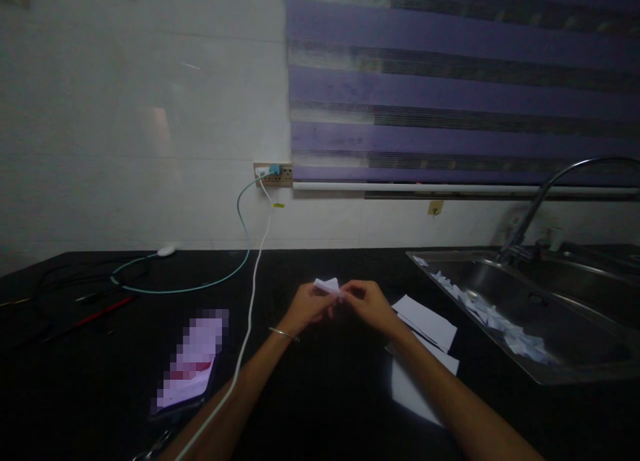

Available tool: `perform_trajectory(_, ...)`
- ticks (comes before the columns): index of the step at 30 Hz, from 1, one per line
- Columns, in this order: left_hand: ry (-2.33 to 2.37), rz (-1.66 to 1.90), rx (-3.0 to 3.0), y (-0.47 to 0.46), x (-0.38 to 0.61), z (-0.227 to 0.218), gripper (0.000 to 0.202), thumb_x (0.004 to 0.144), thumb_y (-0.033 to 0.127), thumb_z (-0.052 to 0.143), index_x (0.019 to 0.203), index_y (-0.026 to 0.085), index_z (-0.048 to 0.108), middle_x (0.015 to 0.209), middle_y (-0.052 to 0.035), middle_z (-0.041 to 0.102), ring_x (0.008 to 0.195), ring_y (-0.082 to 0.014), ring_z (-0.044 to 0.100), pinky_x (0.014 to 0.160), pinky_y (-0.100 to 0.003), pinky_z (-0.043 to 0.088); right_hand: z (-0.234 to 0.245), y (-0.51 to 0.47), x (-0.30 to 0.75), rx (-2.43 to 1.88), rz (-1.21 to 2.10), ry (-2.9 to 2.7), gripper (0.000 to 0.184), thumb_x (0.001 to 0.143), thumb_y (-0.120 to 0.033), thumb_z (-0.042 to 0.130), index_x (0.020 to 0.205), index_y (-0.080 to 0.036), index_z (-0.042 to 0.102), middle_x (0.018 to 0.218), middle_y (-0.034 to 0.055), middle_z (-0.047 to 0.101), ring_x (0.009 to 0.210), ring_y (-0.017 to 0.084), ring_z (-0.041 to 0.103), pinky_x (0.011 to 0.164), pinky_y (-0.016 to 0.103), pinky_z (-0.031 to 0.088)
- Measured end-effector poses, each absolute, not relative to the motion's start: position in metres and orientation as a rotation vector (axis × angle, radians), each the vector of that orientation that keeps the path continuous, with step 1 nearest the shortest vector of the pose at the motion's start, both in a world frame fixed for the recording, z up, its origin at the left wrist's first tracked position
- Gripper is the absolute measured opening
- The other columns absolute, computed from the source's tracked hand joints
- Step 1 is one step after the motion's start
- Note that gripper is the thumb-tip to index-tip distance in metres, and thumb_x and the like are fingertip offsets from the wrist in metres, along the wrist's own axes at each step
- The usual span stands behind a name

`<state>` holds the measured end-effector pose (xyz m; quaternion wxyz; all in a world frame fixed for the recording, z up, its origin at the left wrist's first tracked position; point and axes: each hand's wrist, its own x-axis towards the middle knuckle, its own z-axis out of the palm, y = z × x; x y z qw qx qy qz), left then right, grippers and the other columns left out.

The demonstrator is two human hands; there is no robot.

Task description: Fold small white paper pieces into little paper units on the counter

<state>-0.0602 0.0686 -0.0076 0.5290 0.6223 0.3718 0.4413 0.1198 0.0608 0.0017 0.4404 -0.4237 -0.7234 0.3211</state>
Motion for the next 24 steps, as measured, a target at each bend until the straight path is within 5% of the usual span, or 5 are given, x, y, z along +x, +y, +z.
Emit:
perform_trajectory(8, 1.022, 1.220, 1.422, 0.076, -0.060, -0.012, 0.037, 0.071, 0.046, 0.071, 0.059, 0.011, 0.064, 0.046, -0.0018, 0.057, 0.035, -0.0061, 0.042, 0.036, -0.018, 0.026, -0.005, 0.065, 0.117, -1.047, 0.677, -1.556, 0.023, 0.084, -0.037, 0.060, 0.087, -0.015, 0.068, 0.081, 0.0064, 0.070, 0.075, 0.019, 0.065, 0.068, 0.029, 0.049)
perform_trajectory(15, 0.983, 1.221, 1.355, 0.081, -0.061, -0.017, 0.038, 0.068, 0.046, 0.074, 0.061, 0.010, 0.066, 0.046, -0.0017, 0.056, 0.034, -0.0044, 0.038, 0.036, -0.018, 0.022, 0.000, 0.053, 0.109, -1.015, 0.396, -1.744, 0.018, 0.087, -0.029, 0.059, 0.085, -0.019, 0.074, 0.085, 0.0083, 0.070, 0.080, 0.020, 0.064, 0.074, 0.031, 0.050)
perform_trajectory(24, 1.018, 1.187, 1.356, 0.082, -0.061, -0.022, 0.040, 0.066, 0.049, 0.075, 0.059, 0.010, 0.065, 0.044, 0.0005, 0.051, 0.036, -0.0053, 0.040, 0.037, -0.018, 0.024, -0.004, 0.056, 0.108, -1.055, 0.434, -1.725, 0.018, 0.086, -0.031, 0.061, 0.083, -0.019, 0.074, 0.083, 0.0075, 0.070, 0.077, 0.020, 0.064, 0.071, 0.030, 0.049)
